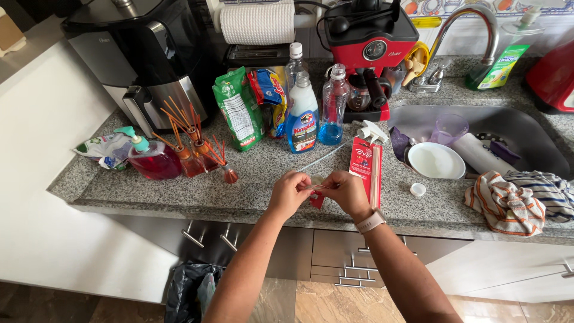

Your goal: The person assembles a reed diffuser by opening a small bottle of fragrance oil, cutting the top off with scissors, and pouring the oil into a glass diffuser bottle. They then insert several reed sticks into the bottle to complete the assembly.

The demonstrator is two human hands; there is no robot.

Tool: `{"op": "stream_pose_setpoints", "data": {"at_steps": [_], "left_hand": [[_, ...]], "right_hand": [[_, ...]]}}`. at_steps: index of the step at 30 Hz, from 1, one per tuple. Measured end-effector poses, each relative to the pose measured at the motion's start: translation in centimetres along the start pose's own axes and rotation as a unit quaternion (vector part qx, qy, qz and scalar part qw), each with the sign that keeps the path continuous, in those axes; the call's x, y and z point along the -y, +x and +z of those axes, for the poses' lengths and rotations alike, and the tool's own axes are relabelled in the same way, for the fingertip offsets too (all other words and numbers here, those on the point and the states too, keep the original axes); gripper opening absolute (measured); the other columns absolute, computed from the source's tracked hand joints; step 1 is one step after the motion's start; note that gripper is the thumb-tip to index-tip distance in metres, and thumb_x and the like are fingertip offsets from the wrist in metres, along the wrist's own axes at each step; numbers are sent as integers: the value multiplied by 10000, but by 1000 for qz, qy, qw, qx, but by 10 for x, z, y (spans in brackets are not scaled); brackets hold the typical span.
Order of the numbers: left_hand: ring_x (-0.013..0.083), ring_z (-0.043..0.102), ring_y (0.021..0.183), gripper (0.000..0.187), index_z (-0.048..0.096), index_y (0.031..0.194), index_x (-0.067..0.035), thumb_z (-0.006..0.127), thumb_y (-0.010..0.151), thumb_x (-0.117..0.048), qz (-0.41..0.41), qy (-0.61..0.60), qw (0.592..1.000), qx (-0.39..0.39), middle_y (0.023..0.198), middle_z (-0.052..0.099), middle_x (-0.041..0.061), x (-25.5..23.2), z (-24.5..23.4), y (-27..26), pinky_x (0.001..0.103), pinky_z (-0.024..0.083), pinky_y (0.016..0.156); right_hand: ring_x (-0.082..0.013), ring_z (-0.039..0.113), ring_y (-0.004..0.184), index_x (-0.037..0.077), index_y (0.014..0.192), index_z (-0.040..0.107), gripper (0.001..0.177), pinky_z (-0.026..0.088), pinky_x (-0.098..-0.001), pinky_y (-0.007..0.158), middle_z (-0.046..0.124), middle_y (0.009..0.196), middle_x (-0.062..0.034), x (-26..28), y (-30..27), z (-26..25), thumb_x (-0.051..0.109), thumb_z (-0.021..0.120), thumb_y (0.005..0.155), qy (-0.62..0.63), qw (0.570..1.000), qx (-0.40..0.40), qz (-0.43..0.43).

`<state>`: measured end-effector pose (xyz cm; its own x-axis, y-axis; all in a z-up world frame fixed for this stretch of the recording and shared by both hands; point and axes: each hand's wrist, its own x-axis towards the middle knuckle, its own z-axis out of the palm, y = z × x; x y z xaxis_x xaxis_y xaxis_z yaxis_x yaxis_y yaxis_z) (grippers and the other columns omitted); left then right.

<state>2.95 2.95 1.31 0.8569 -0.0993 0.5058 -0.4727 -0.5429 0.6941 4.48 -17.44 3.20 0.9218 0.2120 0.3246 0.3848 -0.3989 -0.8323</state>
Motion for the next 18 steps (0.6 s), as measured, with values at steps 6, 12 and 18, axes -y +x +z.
{"op": "stream_pose_setpoints", "data": {"at_steps": [6, 12, 18], "left_hand": [[217, 682, 752, 162, 687, 841, -175, 781, 789, -54, 67, 58, 994, -58, 772, 626, 9, 41, 33, -9, 321, 564, 657], [306, 699, 802, 205, 655, 921, -190, 746, 795, -56, 86, 144, 985, -44, 883, 609, 17, 8, 14, -24, 436, 598, 678], [284, 704, 906, 249, 647, 1039, -229, 659, 862, -54, 101, 116, 985, -77, 996, 621, -2, 22, 32, -31, 395, 600, 731]], "right_hand": [[-197, 681, 682, 142, 784, 784, 176, 570, -287, 620, 643, 727, -41, -10, -11, 15, 183, 919, 678, -19, 998, -51, -27], [-339, 725, 988, 258, 1246, 684, 432, 575, -501, 890, 711, 1007, -152, 9, 11, -5, 514, 713, 901, -58, 992, 79, 77], [-290, 754, 922, 261, 1252, 728, 414, 578, -457, 859, 783, 1004, -96, 7, 19, 10, 491, 698, 909, -110, 973, 112, 167]]}}
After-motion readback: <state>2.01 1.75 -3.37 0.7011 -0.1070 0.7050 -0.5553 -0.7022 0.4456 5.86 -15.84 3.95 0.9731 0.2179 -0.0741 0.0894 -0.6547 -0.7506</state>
